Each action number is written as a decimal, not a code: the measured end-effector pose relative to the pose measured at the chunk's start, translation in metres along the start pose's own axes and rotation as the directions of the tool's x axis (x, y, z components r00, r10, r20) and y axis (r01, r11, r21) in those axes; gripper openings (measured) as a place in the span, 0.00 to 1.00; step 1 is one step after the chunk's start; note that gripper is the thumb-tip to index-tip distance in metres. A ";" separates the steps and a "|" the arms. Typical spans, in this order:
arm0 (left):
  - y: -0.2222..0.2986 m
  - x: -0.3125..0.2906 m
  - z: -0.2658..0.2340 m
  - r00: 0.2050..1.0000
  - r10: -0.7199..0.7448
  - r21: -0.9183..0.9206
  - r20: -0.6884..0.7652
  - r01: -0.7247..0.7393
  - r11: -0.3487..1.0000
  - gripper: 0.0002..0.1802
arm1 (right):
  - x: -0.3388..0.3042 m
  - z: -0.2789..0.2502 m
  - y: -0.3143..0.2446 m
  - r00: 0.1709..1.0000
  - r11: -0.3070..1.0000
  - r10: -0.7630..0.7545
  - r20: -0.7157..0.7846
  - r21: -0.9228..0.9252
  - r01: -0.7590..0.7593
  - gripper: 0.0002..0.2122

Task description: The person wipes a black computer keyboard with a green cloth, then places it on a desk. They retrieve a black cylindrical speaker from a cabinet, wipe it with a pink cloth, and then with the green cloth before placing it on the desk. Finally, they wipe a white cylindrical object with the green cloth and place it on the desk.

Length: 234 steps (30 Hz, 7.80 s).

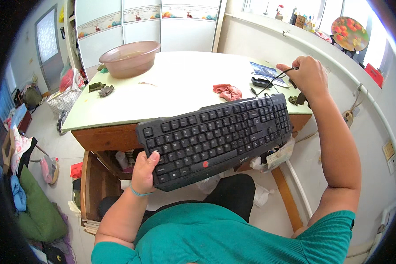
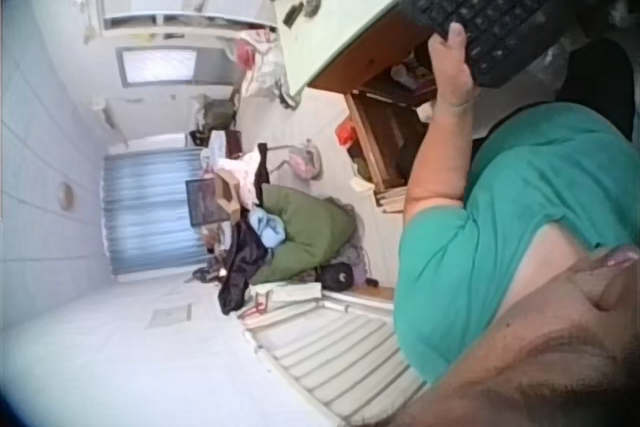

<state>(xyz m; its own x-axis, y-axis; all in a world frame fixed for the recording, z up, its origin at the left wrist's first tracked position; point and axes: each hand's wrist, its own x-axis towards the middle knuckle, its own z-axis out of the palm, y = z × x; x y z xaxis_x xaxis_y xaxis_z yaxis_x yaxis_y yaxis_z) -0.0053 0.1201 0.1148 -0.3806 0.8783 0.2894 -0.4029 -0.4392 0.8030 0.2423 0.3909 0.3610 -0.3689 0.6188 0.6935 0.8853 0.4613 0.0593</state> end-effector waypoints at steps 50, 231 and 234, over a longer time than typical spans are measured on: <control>0.033 0.034 -0.063 0.975 -0.217 0.123 0.058 0.208 0.970 0.26 | 0.036 0.100 0.063 0.980 0.975 -0.087 0.176 0.216 0.047 0.13; 0.000 -0.018 0.013 0.959 0.229 0.789 0.165 -0.268 0.553 0.10 | 0.049 0.309 -0.001 0.517 0.153 0.251 0.818 0.494 -0.856 0.18; -0.005 -0.047 -0.007 0.979 0.193 0.811 0.065 -0.165 0.562 0.07 | 0.035 0.280 -0.032 0.423 0.018 0.269 0.865 0.434 -0.901 0.19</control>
<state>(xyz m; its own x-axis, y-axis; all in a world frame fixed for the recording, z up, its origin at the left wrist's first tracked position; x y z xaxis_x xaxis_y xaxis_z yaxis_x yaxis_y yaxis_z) 0.0090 0.0799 0.0932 -0.3960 0.7873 0.4726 0.5112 -0.2385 0.8257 0.1220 0.5764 0.1823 -0.1629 0.9359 -0.3122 0.2255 -0.2727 -0.9353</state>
